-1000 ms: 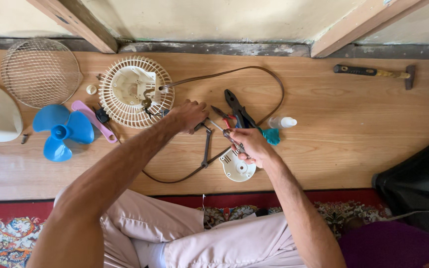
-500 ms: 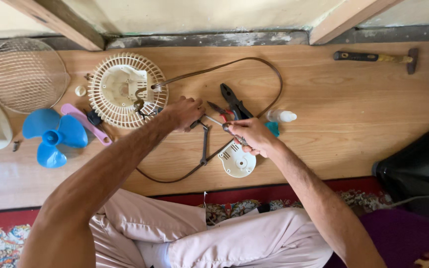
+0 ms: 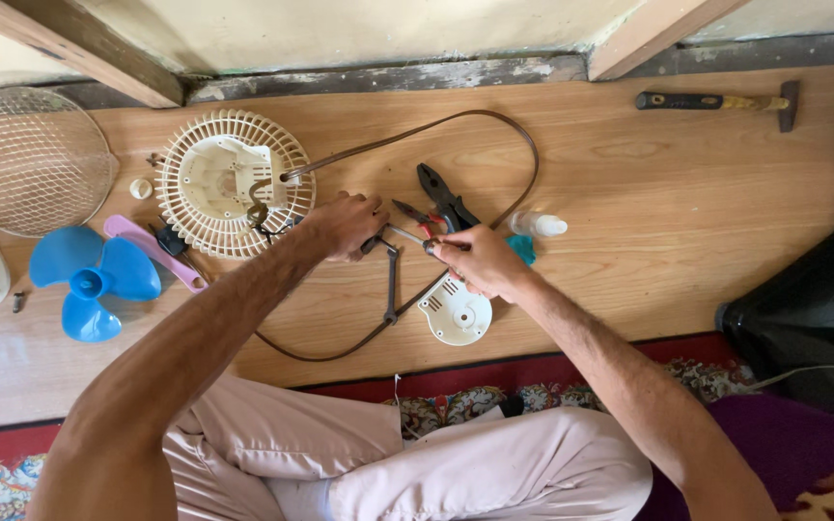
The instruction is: The person is repairing a small electric fan. They use pliers and a screwdriver to adjust and tighten components within the fan's motor housing while sitting on the floor.
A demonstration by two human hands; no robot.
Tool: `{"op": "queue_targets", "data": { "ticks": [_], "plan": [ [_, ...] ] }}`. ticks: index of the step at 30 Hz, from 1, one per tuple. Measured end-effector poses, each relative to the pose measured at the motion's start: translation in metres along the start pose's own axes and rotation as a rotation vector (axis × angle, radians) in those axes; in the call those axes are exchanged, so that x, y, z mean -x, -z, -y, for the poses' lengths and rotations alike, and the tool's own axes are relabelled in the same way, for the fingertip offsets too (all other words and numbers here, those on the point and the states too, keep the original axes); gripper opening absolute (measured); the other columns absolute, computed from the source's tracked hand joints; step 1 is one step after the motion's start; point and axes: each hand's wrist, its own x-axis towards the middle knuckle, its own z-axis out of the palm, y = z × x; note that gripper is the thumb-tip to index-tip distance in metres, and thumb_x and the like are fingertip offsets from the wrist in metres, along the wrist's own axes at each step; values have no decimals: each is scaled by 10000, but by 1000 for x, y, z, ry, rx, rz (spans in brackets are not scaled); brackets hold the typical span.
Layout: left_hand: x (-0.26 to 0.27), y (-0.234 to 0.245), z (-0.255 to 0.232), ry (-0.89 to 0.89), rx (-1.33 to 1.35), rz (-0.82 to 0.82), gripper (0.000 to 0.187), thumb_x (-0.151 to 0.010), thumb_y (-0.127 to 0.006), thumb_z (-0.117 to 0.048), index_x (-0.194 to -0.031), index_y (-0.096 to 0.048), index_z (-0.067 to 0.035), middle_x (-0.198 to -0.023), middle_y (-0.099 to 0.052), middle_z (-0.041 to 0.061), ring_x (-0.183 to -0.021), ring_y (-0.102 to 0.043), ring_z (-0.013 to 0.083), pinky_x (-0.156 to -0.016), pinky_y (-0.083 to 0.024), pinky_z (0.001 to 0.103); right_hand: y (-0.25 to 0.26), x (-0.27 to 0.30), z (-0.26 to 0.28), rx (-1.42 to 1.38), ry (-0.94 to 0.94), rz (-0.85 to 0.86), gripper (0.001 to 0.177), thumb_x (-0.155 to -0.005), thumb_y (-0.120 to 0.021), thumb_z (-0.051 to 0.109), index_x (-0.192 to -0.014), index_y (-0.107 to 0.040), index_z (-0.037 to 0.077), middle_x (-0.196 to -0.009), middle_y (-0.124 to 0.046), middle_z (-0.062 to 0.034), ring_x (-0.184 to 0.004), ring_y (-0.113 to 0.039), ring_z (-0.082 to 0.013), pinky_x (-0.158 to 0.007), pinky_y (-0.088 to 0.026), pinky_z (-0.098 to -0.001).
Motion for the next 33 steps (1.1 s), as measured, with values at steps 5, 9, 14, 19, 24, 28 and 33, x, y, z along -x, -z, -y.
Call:
{"op": "queue_targets", "data": {
  "ticks": [5,9,14,19,24,28,33],
  "plan": [
    [-6,-7,1,-8,-21,34,855,-745,-918,-449,-1367,-516,-24,-1258,-565,185,-1076,-669,323,-950,-570,469,4,-3,1,67,27,8,362,-990,-641,257,-1307,-701,91,-635,-594,-6,-362,-418,-60,-282,-268,-261],
    [-3,-5,-3,-6,-47,60,883,-774,-898,-477,-1397,-494,1,-1291,-552,207,-1088,-661,331,-947,-567,481,2,-8,-8,241,150,-63,338,-991,-656,285,-1270,-736,111,-625,-640,-4,-389,-473,-52,-330,-356,-246],
    [0,5,2,-10,-76,-17,822,-708,-928,-418,-1318,-546,-21,-1245,-580,150,-1106,-664,308,-945,-563,462,-3,-8,-18,587,506,-150,280,-1006,-644,259,-1217,-746,106,-621,-696,-62,-424,-572,-108,-399,-421,-317],
    [-1,-5,-3,-23,-13,-53,803,-671,-934,-363,-1286,-540,-30,-1147,-597,164,-1062,-663,341,-914,-553,463,-8,-11,-28,732,736,-310,230,-1016,-658,240,-1164,-758,95,-651,-695,-122,-498,-610,-175,-471,-464,-333],
    [-5,-16,14,-61,140,-141,633,-669,-902,-236,-1185,-581,-59,-1162,-596,157,-1076,-654,350,-899,-554,471,-30,4,-45,231,372,-234,249,-997,-652,280,-1175,-753,137,-596,-590,-38,-429,-467,-105,-362,-342,-278],
    [-4,-16,9,-19,63,-91,685,-662,-911,-222,-1225,-571,-33,-1190,-589,162,-1076,-658,353,-930,-562,452,-5,1,-18,-339,-125,38,251,-1014,-604,281,-975,-695,50,-657,-591,-54,-382,-402,-97,-276,-218,-255],
    [0,-5,5,-32,35,-102,688,-656,-927,-221,-1218,-578,-31,-1201,-583,150,-1122,-643,332,-960,-553,451,4,-6,-4,-465,-230,159,245,-1030,-581,300,-1023,-637,61,-709,-597,-74,-398,-394,-80,-275,-197,-225]
  ]
}}
